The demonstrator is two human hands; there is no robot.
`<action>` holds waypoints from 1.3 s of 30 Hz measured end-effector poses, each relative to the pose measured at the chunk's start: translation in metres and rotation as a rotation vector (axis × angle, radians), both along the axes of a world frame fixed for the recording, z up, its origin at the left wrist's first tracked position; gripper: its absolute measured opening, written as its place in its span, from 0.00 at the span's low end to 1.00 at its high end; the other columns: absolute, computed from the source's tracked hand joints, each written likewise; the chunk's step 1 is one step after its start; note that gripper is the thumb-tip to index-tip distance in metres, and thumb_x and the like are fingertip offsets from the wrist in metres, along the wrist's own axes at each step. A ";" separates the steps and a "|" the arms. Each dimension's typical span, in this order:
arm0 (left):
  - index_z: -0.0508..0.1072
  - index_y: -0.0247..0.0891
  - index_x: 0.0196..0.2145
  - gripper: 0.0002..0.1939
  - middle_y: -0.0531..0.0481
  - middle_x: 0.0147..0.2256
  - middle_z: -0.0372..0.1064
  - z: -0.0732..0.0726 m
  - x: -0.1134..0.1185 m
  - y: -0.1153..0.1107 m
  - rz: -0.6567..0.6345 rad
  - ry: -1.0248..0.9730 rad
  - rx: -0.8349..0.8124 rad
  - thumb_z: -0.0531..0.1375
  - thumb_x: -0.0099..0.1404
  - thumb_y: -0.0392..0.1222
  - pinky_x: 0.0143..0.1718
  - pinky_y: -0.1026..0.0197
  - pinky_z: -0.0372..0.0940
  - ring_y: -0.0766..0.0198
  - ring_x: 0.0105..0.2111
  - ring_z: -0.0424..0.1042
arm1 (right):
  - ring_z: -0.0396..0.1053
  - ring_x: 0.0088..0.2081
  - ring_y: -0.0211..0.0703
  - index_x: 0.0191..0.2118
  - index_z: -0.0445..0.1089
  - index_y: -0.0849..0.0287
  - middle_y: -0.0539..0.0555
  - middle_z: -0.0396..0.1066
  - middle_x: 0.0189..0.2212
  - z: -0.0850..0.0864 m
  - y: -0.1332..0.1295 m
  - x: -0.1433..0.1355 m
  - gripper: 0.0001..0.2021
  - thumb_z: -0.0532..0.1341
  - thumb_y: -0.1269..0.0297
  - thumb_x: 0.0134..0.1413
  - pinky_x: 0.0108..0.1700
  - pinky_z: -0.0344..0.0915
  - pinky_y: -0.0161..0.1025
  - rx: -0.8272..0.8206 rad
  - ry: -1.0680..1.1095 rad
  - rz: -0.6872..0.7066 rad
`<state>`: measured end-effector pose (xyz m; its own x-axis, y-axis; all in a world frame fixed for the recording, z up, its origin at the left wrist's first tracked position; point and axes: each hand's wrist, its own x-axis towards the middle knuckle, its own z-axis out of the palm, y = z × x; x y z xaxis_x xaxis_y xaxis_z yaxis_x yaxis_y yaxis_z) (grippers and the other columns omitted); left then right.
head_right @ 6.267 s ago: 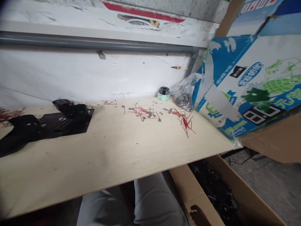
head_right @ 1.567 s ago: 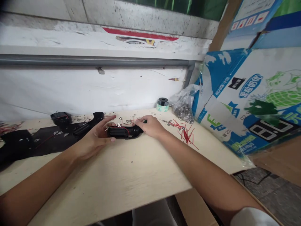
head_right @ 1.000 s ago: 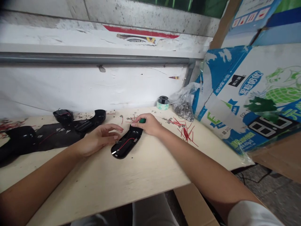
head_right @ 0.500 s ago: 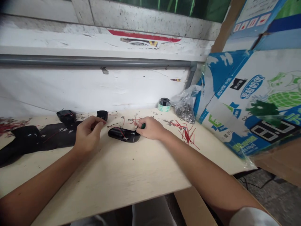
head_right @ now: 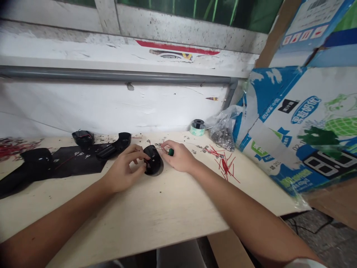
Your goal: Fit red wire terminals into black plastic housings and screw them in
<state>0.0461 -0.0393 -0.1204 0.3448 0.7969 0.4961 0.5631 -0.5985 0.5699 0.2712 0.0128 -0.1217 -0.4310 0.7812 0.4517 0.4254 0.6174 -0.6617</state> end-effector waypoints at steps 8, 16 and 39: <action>0.76 0.38 0.40 0.19 0.45 0.46 0.63 -0.002 -0.004 0.005 -0.060 -0.175 -0.152 0.52 0.55 0.28 0.43 0.56 0.70 0.61 0.43 0.69 | 0.68 0.53 0.44 0.49 0.74 0.55 0.53 0.70 0.51 -0.018 0.012 -0.001 0.13 0.60 0.61 0.62 0.59 0.61 0.44 -0.079 0.001 0.034; 0.77 0.35 0.41 0.13 0.45 0.42 0.72 0.007 0.005 0.002 0.001 -0.279 -0.301 0.57 0.60 0.38 0.47 0.53 0.67 0.59 0.42 0.72 | 0.70 0.37 0.39 0.34 0.75 0.61 0.53 0.73 0.33 -0.009 0.004 -0.012 0.11 0.63 0.57 0.58 0.46 0.64 0.37 -0.192 0.141 0.048; 0.77 0.33 0.28 0.16 0.50 0.25 0.71 0.012 0.008 0.001 -0.029 -0.353 -0.637 0.62 0.61 0.51 0.22 0.69 0.59 0.71 0.22 0.66 | 0.63 0.27 0.35 0.44 0.68 0.61 0.48 0.64 0.24 0.002 -0.009 -0.022 0.13 0.60 0.57 0.60 0.34 0.61 0.34 -0.375 0.343 0.176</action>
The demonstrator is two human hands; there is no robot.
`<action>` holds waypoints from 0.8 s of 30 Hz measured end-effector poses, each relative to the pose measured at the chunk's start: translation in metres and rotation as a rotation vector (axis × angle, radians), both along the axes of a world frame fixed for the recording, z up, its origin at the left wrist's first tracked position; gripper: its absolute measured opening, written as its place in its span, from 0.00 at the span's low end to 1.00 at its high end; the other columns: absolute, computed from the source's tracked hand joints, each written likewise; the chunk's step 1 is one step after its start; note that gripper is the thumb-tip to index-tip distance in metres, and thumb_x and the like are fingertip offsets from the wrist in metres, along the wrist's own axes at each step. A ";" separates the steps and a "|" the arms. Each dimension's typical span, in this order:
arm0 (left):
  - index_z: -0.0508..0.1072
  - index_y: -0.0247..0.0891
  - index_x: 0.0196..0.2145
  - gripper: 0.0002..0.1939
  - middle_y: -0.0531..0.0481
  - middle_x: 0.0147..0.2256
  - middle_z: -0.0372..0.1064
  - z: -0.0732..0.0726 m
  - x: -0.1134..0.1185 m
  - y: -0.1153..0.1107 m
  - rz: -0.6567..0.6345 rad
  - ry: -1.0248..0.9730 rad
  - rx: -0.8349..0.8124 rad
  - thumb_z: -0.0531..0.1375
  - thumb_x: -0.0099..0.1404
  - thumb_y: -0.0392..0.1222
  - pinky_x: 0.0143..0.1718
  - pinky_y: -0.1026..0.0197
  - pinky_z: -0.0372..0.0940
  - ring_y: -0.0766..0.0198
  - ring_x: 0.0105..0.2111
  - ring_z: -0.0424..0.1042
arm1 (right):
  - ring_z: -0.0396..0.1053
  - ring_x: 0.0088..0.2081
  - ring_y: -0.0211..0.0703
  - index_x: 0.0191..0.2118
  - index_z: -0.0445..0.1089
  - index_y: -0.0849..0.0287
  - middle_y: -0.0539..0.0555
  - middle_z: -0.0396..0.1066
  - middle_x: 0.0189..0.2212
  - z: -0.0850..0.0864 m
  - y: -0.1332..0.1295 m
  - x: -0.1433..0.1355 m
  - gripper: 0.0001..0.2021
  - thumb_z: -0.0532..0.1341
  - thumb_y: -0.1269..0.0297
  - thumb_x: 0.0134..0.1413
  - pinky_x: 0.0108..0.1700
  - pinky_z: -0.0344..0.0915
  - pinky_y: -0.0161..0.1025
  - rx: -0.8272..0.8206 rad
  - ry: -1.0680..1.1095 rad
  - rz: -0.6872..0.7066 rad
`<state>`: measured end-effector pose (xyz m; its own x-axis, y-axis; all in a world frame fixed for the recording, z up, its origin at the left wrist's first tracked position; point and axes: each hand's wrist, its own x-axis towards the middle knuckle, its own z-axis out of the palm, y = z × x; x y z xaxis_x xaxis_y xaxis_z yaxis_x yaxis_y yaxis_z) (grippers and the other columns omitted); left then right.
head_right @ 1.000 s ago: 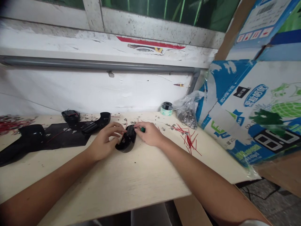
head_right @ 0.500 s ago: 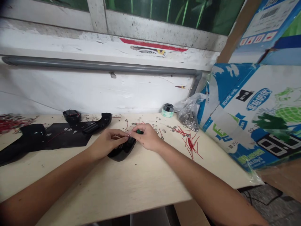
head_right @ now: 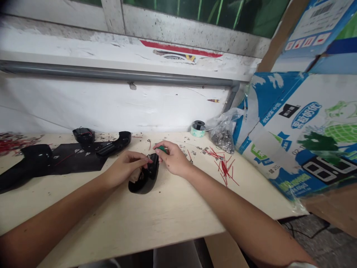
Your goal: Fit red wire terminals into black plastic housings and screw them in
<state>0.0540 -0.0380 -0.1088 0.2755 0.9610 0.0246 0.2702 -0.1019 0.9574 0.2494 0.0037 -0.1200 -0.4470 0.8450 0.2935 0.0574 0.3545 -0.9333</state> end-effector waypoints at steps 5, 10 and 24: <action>0.77 0.33 0.32 0.18 0.55 0.16 0.61 0.000 0.002 -0.004 -0.038 0.054 -0.035 0.59 0.64 0.53 0.17 0.69 0.55 0.72 0.15 0.59 | 0.67 0.35 0.36 0.42 0.71 0.61 0.52 0.69 0.33 0.002 -0.005 -0.006 0.13 0.64 0.57 0.57 0.41 0.65 0.36 0.071 0.051 0.002; 0.78 0.32 0.35 0.19 0.56 0.16 0.60 0.003 0.005 -0.007 -0.079 0.101 -0.012 0.59 0.64 0.54 0.16 0.69 0.55 0.72 0.15 0.59 | 0.67 0.38 0.38 0.41 0.72 0.60 0.53 0.70 0.35 0.000 -0.008 -0.007 0.10 0.63 0.58 0.59 0.42 0.64 0.37 0.161 -0.081 -0.015; 0.73 0.33 0.31 0.17 0.55 0.17 0.64 -0.003 0.002 -0.004 -0.031 0.068 -0.014 0.61 0.63 0.53 0.16 0.70 0.53 0.73 0.14 0.60 | 0.66 0.32 0.35 0.41 0.66 0.61 0.51 0.67 0.32 -0.004 -0.006 -0.005 0.13 0.60 0.55 0.63 0.36 0.63 0.34 0.087 -0.101 0.021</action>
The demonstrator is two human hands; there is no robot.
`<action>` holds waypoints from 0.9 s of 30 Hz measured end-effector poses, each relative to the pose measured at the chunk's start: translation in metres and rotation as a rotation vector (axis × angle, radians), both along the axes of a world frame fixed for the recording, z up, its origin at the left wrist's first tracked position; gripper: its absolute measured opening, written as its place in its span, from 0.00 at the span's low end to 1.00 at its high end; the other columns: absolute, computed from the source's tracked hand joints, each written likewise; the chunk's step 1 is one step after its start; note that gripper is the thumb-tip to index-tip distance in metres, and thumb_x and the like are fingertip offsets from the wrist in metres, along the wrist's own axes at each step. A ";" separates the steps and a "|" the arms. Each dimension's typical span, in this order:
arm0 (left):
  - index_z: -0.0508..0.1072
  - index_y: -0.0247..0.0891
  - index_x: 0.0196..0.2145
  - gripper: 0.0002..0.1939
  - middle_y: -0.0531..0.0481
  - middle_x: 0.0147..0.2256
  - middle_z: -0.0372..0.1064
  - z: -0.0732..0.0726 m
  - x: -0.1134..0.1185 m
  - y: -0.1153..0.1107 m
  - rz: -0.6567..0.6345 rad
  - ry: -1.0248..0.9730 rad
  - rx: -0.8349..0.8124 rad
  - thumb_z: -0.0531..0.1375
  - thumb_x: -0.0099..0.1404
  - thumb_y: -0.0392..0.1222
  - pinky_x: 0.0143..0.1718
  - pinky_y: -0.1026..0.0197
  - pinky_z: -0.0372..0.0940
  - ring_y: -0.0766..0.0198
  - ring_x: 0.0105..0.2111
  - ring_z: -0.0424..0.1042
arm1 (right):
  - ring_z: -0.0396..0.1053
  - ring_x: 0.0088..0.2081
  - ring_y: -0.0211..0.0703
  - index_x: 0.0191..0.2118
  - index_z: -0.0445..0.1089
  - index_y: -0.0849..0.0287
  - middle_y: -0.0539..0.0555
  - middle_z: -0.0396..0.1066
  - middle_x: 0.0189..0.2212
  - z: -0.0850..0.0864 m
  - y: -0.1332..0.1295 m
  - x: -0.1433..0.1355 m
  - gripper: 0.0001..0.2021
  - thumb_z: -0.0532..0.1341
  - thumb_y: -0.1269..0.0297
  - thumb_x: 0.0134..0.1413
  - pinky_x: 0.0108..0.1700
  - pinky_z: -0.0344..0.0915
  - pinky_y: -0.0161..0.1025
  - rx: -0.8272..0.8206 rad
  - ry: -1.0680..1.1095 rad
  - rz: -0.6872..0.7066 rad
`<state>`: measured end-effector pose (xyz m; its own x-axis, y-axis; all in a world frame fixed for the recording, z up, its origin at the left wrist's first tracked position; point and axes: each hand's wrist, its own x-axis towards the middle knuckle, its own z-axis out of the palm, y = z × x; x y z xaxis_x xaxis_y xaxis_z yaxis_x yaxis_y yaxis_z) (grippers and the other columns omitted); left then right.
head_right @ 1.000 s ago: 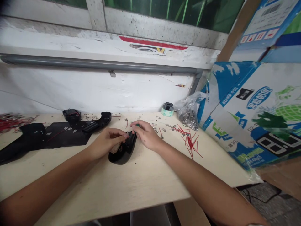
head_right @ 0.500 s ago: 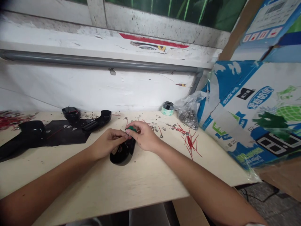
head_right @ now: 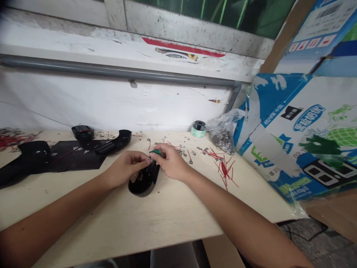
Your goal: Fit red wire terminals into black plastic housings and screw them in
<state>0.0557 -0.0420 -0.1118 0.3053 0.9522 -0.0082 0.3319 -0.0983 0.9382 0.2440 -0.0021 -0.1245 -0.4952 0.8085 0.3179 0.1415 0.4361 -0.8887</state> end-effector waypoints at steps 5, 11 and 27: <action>0.75 0.33 0.32 0.15 0.54 0.18 0.66 0.001 0.001 0.002 0.007 -0.025 -0.034 0.61 0.63 0.50 0.16 0.69 0.54 0.73 0.15 0.60 | 0.66 0.31 0.34 0.37 0.62 0.61 0.51 0.68 0.31 0.000 -0.001 0.003 0.16 0.53 0.51 0.69 0.38 0.63 0.34 0.031 -0.090 0.004; 0.77 0.32 0.33 0.13 0.53 0.20 0.67 0.002 0.001 0.002 -0.009 -0.004 0.005 0.60 0.63 0.47 0.21 0.69 0.58 0.71 0.19 0.63 | 0.65 0.32 0.35 0.33 0.66 0.62 0.51 0.68 0.29 0.004 -0.004 0.004 0.17 0.53 0.54 0.69 0.38 0.61 0.33 0.050 -0.177 0.038; 0.78 0.33 0.32 0.17 0.51 0.22 0.69 0.001 -0.001 0.003 -0.034 0.051 0.095 0.60 0.63 0.51 0.23 0.68 0.56 0.71 0.20 0.61 | 0.64 0.29 0.33 0.36 0.70 0.63 0.52 0.70 0.30 -0.003 0.002 0.008 0.16 0.59 0.52 0.64 0.31 0.59 0.30 -0.091 -0.159 0.136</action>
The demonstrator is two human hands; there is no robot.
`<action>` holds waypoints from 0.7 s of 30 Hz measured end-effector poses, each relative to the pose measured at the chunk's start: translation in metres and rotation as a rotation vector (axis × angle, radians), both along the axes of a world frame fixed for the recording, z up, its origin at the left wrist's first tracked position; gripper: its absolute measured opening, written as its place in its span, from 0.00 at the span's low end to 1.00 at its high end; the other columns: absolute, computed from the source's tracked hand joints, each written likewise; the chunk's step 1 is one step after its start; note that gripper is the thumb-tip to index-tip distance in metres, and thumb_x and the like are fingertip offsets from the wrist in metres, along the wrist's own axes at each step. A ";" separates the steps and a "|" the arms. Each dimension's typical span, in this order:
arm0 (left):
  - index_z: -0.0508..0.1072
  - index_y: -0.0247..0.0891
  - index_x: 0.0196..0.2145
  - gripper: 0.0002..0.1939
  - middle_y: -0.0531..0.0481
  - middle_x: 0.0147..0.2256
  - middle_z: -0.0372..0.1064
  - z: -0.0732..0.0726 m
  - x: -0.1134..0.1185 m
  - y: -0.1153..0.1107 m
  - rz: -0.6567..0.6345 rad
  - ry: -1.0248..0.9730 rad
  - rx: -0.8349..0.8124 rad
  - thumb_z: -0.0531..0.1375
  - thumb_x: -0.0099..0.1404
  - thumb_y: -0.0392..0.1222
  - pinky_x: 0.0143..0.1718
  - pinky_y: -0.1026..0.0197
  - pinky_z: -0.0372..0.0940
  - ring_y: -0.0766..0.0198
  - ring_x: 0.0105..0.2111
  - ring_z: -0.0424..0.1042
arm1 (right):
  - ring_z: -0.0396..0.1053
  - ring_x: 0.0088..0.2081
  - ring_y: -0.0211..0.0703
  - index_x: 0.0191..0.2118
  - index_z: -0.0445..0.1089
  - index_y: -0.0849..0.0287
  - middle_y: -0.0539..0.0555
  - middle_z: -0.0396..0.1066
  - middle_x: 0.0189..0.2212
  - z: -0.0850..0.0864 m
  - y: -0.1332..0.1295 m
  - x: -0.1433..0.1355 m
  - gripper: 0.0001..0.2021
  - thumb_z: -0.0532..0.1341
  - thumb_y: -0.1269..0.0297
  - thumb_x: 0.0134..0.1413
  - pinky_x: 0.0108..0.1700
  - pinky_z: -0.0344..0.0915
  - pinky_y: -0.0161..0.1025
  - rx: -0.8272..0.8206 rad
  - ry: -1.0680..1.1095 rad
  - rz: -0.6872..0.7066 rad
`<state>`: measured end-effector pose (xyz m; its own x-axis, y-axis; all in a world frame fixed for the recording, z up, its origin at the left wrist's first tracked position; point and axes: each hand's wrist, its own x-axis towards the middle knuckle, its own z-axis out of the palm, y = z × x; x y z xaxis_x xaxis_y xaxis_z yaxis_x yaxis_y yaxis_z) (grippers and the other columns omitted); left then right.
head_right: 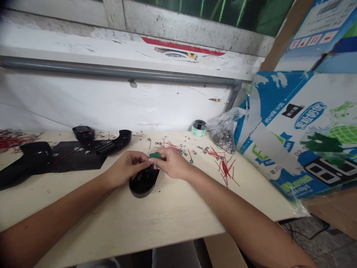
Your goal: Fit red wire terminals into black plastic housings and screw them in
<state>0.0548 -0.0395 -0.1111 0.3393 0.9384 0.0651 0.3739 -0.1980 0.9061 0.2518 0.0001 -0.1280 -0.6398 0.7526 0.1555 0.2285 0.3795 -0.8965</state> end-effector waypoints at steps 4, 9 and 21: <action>0.78 0.33 0.33 0.16 0.51 0.24 0.70 -0.001 -0.002 0.001 -0.006 0.008 0.007 0.60 0.63 0.50 0.22 0.69 0.55 0.72 0.21 0.61 | 0.65 0.30 0.33 0.36 0.70 0.63 0.52 0.69 0.30 -0.003 0.003 0.001 0.17 0.59 0.51 0.64 0.31 0.60 0.31 -0.031 0.018 0.025; 0.79 0.34 0.34 0.16 0.50 0.24 0.71 -0.002 -0.003 0.001 -0.008 0.027 0.026 0.59 0.64 0.50 0.23 0.69 0.55 0.71 0.22 0.62 | 0.63 0.27 0.32 0.33 0.68 0.63 0.51 0.67 0.27 -0.002 0.001 -0.003 0.17 0.58 0.52 0.64 0.30 0.59 0.30 -0.019 0.032 -0.021; 0.79 0.34 0.32 0.12 0.52 0.22 0.69 -0.001 0.001 0.000 0.047 0.051 0.050 0.60 0.63 0.46 0.21 0.69 0.55 0.72 0.19 0.59 | 0.56 0.22 0.31 0.27 0.65 0.62 0.49 0.62 0.21 -0.001 -0.006 -0.009 0.17 0.57 0.56 0.64 0.24 0.51 0.31 0.021 0.041 -0.136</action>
<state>0.0553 -0.0397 -0.1120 0.2987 0.9495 0.0965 0.4295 -0.2240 0.8748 0.2424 -0.0057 -0.1286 -0.5252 0.8281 0.1959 0.2421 0.3661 -0.8986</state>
